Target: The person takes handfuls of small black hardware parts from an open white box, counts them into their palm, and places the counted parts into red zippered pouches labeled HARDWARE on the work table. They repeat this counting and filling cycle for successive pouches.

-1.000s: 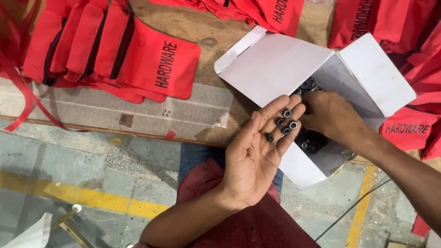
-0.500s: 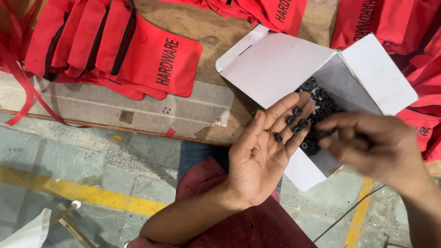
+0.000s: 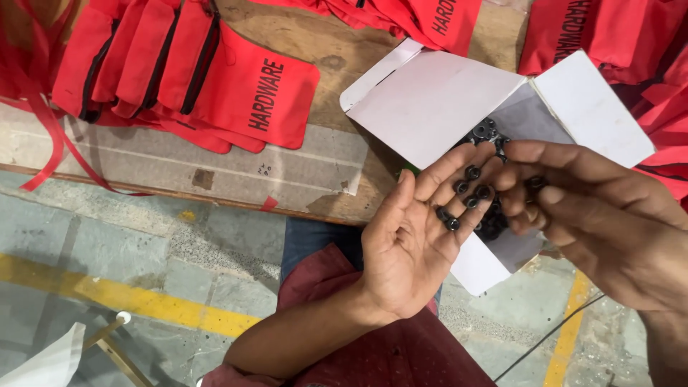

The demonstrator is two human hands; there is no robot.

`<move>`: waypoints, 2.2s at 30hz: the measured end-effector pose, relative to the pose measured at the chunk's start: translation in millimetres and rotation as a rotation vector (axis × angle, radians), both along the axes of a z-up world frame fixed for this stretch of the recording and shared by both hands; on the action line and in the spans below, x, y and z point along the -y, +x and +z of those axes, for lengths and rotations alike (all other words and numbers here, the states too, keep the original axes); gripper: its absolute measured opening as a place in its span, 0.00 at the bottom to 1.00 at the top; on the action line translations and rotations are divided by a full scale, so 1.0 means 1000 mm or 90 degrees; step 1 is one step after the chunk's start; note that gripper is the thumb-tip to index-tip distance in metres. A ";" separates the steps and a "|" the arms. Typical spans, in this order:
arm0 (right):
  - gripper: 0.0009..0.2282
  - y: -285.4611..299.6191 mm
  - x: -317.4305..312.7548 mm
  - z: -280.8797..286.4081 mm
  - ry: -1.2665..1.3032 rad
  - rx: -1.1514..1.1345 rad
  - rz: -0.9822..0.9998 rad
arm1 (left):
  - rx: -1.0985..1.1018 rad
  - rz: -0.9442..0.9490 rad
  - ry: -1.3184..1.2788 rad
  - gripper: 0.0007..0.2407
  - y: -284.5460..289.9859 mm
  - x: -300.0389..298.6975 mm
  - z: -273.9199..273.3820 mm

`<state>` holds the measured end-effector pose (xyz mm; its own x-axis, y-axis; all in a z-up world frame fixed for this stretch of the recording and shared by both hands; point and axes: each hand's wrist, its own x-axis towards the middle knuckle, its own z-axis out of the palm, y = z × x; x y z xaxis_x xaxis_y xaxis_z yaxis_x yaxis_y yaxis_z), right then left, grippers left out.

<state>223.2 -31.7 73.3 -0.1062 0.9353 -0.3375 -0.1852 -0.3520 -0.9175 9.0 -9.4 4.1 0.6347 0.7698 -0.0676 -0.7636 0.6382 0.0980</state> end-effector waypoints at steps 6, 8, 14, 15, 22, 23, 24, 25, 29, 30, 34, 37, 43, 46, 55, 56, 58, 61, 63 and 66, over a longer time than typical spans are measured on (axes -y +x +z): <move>0.21 -0.041 0.010 0.010 0.129 0.319 0.049 | 0.025 0.015 -0.001 0.26 0.005 0.006 -0.007; 0.21 -0.055 0.016 0.002 0.225 0.438 0.110 | 0.040 0.034 0.001 0.26 0.005 0.006 -0.008; 0.24 -0.089 0.019 -0.016 0.460 0.621 0.181 | 0.020 0.072 0.006 0.26 0.006 0.004 -0.001; 0.25 -0.089 0.020 -0.018 0.427 0.603 0.165 | 0.029 0.077 -0.006 0.26 0.006 0.003 -0.001; 0.29 -0.077 0.033 -0.014 0.424 0.361 0.005 | 0.077 0.040 -0.064 0.27 0.003 0.000 0.004; 0.29 -0.075 0.035 -0.013 0.424 0.361 0.004 | 0.076 0.039 -0.064 0.27 0.003 0.000 0.004; 0.27 -0.072 0.037 -0.012 0.418 0.391 -0.046 | 0.077 0.041 -0.057 0.27 0.004 0.000 0.004; 0.25 -0.070 0.039 -0.011 0.411 0.421 -0.098 | 0.077 0.043 -0.050 0.28 0.004 -0.001 0.005; 0.18 -0.056 0.040 -0.014 0.442 0.720 -0.016 | 0.089 0.042 -0.049 0.28 0.004 0.000 0.006; 0.17 -0.062 0.037 -0.010 0.422 0.766 0.018 | 0.087 0.038 -0.043 0.28 0.004 0.001 0.006; 0.20 -0.067 0.037 -0.011 0.418 0.871 0.086 | 0.077 0.030 -0.002 0.28 0.003 0.002 0.006; 0.19 -0.067 0.037 -0.013 0.408 0.805 0.064 | 0.080 0.032 0.000 0.28 0.004 0.003 0.006; 0.18 -0.050 0.044 -0.017 0.312 0.844 -0.009 | 0.070 0.041 0.006 0.27 0.007 0.003 0.006; 0.19 -0.052 0.041 -0.016 0.369 0.872 0.046 | 0.079 0.037 -0.003 0.27 0.008 0.003 0.005; 0.24 -0.057 0.037 -0.024 0.371 0.861 0.072 | 0.080 0.042 0.004 0.27 0.007 0.002 0.006; 0.24 -0.058 0.035 -0.022 0.371 0.861 0.073 | 0.081 0.043 0.005 0.27 0.007 0.002 0.006; 0.24 -0.060 0.032 -0.019 0.382 0.861 0.061 | 0.070 0.046 0.009 0.27 0.007 0.002 0.007; 0.25 -0.055 0.036 -0.027 0.388 0.882 0.085 | 0.070 0.040 0.002 0.27 0.007 0.002 0.009; 0.25 -0.058 0.036 -0.025 0.388 0.869 0.080 | 0.072 0.040 0.005 0.27 0.006 0.002 0.009; 0.25 -0.061 0.034 -0.023 0.399 0.838 0.079 | 0.075 0.035 -0.001 0.27 0.005 0.001 0.009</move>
